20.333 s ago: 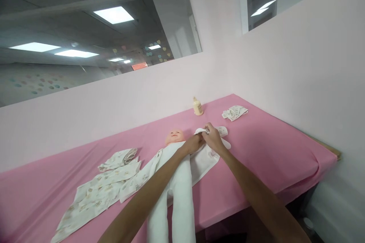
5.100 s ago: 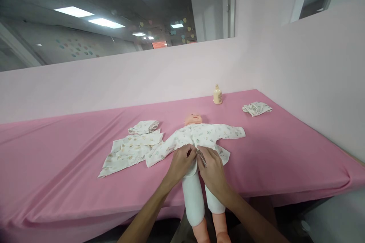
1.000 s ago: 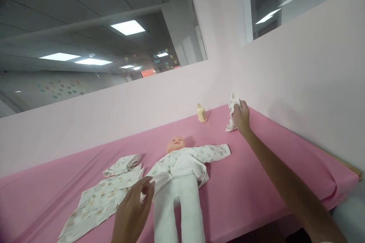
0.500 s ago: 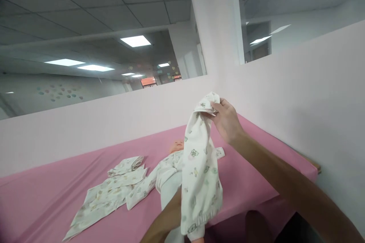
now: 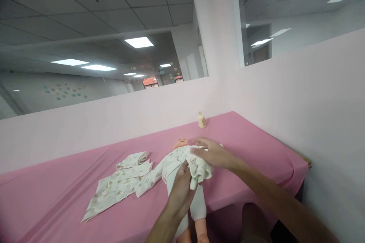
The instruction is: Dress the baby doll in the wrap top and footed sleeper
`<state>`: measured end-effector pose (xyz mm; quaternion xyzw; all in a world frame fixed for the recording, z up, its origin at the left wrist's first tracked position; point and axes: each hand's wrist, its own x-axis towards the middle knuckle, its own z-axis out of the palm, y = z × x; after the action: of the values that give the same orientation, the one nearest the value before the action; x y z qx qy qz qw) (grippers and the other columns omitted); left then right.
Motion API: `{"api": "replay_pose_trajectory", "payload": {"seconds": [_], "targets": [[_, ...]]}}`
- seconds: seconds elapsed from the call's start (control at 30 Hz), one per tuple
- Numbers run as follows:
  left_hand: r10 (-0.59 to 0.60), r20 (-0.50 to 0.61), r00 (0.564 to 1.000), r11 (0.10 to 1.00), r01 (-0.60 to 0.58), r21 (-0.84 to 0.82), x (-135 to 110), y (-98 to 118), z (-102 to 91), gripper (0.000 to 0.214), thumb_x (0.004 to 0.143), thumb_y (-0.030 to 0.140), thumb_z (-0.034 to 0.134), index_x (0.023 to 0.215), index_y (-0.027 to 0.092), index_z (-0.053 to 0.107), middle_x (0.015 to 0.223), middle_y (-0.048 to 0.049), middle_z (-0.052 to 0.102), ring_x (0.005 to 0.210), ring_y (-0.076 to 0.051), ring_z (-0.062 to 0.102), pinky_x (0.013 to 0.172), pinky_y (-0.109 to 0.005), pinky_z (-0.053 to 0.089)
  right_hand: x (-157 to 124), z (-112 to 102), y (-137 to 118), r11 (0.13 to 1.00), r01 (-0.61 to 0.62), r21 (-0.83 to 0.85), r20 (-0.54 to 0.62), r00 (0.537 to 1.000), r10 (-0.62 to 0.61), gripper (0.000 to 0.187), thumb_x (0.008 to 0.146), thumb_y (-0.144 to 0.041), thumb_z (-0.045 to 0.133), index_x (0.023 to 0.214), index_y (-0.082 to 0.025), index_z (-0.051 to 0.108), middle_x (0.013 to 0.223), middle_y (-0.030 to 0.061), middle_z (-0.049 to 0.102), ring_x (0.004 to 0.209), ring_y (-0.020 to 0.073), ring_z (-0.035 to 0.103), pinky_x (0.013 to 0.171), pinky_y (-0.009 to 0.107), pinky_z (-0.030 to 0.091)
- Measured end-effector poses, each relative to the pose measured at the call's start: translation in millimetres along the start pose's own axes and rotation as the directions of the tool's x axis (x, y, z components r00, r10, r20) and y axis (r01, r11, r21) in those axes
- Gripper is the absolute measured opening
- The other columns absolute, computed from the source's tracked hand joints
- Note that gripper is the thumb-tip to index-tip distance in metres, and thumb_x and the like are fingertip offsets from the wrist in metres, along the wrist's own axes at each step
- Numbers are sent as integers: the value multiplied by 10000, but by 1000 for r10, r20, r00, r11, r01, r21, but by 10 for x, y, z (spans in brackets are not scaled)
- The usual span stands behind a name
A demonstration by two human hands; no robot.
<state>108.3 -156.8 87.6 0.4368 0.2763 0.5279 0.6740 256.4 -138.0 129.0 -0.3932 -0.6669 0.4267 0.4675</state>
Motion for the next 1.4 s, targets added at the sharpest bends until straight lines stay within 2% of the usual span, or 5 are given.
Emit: {"api": "replay_pose_trajectory", "payload": {"seconds": [0.13,0.5,0.73,1.13,1.4], "targets": [[-53,37,998,996,51,75,21,153,-166,296,739,396,739,794,145,592,664,20,514,561,-72,425,520,-199,357,-271,-35,-133,947,152,-282,259,963,-78,484,782,-421,687,1239,-278,609,1291,49,589,1221,262,502,1032,406,401],[332,33,943,585,-233,777,-88,375,-234,978,704,497,754,1483,297,199,1299,-96,455,1052,-221,522,845,-345,464,-80,26,-181,962,99,-253,-144,980,-139,113,816,-236,498,861,-200,595,775,-14,582,688,125,509,614,254,399],[299,255,919,338,-352,873,-151,425,-74,816,762,495,703,1435,321,277,1400,-85,400,1193,-252,468,935,-409,438,164,40,-412,986,108,-130,-352,924,-147,152,734,-214,489,854,-209,581,724,-38,535,540,92,409,513,237,327],[283,239,929,642,-368,673,-242,316,309,757,790,353,682,1440,249,309,1462,-129,383,1314,-298,393,1038,-409,365,250,223,-675,961,186,-204,-366,896,-252,92,719,-224,524,803,-207,555,917,17,587,691,125,532,601,262,431],[495,153,855,446,-401,800,200,432,186,585,794,196,563,1355,230,399,1129,-90,632,889,-222,623,752,-314,453,369,211,-845,682,208,-701,-357,726,-588,66,795,-146,463,825,-198,491,1041,67,498,812,165,512,659,298,415]]}}
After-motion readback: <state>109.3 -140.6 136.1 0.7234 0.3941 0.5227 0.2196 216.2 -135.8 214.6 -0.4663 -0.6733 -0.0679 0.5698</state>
